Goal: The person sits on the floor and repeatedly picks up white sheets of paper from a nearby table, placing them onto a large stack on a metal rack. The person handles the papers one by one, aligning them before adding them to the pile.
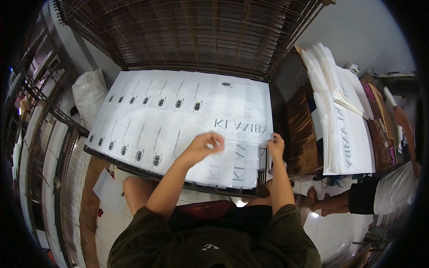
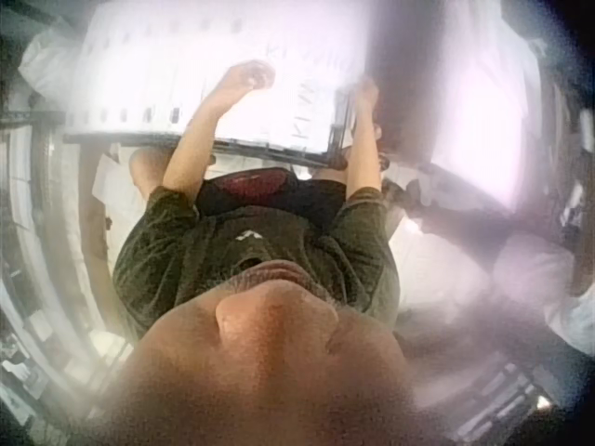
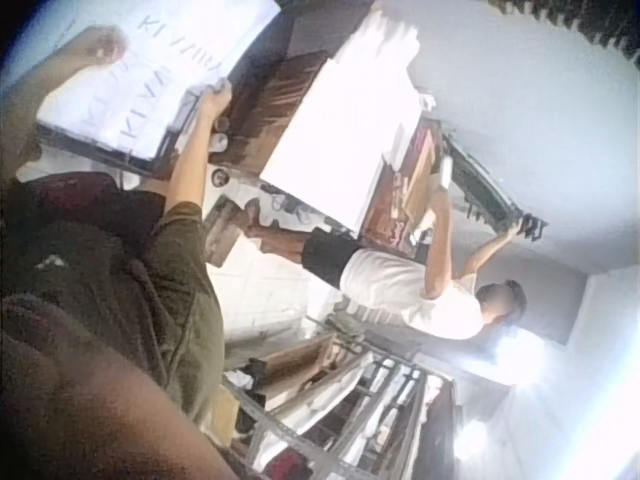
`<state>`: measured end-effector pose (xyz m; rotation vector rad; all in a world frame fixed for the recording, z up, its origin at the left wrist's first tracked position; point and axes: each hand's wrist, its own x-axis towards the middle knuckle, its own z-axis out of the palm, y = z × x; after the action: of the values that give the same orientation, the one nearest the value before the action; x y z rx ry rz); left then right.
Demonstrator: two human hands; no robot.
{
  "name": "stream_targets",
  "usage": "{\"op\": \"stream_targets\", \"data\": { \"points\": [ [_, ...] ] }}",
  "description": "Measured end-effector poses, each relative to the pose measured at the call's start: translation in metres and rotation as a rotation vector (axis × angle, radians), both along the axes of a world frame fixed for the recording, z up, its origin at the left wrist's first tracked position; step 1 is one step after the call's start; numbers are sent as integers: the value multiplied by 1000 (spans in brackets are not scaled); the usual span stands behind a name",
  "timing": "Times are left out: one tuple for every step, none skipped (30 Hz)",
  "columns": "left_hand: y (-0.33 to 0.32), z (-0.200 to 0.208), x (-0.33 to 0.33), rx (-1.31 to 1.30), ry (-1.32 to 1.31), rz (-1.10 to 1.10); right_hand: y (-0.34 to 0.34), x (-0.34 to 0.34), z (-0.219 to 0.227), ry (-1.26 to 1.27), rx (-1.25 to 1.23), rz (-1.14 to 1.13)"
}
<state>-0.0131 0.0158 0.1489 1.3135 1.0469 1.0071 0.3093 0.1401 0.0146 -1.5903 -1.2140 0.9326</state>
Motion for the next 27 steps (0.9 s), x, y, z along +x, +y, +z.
{"op": "stream_targets", "data": {
  "points": [
    [-23,29,-5,22,-160,-300,0,10,0,-181,101,-62],
    [-49,58,-13,92,-231,-565,-1,12,-1,-346,196,-105],
    [-76,86,-18,263,-308,-841,-4,8,-3,-510,285,-141],
    [-106,119,-15,493,-458,-1169,-11,-4,3,-510,314,-142],
    [-125,142,-9,678,-649,-1491,-22,-7,18,-532,343,-159],
    [-147,160,-8,697,-691,-1586,-30,-13,27,-542,374,-178],
    [-142,162,-7,731,-723,-1625,-32,14,29,-494,390,-237],
    [-152,174,-6,740,-723,-1608,-40,21,26,-409,399,-237],
    [-156,183,-7,743,-713,-1591,-48,28,23,-327,410,-243],
    [-173,200,-8,743,-668,-1534,-58,16,24,-263,380,-214],
    [-190,214,-7,745,-620,-1475,-71,8,25,-252,380,-172],
    [-185,217,-9,763,-611,-1474,-84,22,27,-277,387,-183],
    [-178,220,-12,780,-588,-1462,-97,37,26,-302,393,-194],
    [-172,227,-15,802,-569,-1453,-109,54,19,-286,374,-215],
    [-183,244,-16,809,-439,-1352,-124,45,19,-321,390,-163],
    [-165,245,-19,842,-341,-1304,-142,63,21,-409,404,-192],
    [-154,255,-18,874,-192,-1228,-161,71,21,-479,416,-200],
    [-161,270,-15,895,34,-1082,-175,63,13,-502,411,-145],
    [-157,278,-12,921,257,-951,-189,63,5,-548,404,-112],
    [-135,276,-7,969,440,-867,-206,76,3,-631,388,-124],
    [-109,269,-5,1017,647,-802,-223,85,1,-649,351,-62],
    [-89,261,-9,1110,898,-759,-239,84,3,-644,319,26],
    [-67,246,-21,1231,1143,-733,-252,82,9,-641,290,129],
    [-41,220,-42,1496,1367,-706,-263,76,17,-673,298,239],
    [-23,203,-69,1398,1586,-827,-275,69,27,-697,303,353],
    [-20,192,-90,1214,1625,-832,-283,67,36,-721,314,458],
    [-16,181,-105,1048,1652,-829,-287,68,44,-741,334,537]
  ]
}}
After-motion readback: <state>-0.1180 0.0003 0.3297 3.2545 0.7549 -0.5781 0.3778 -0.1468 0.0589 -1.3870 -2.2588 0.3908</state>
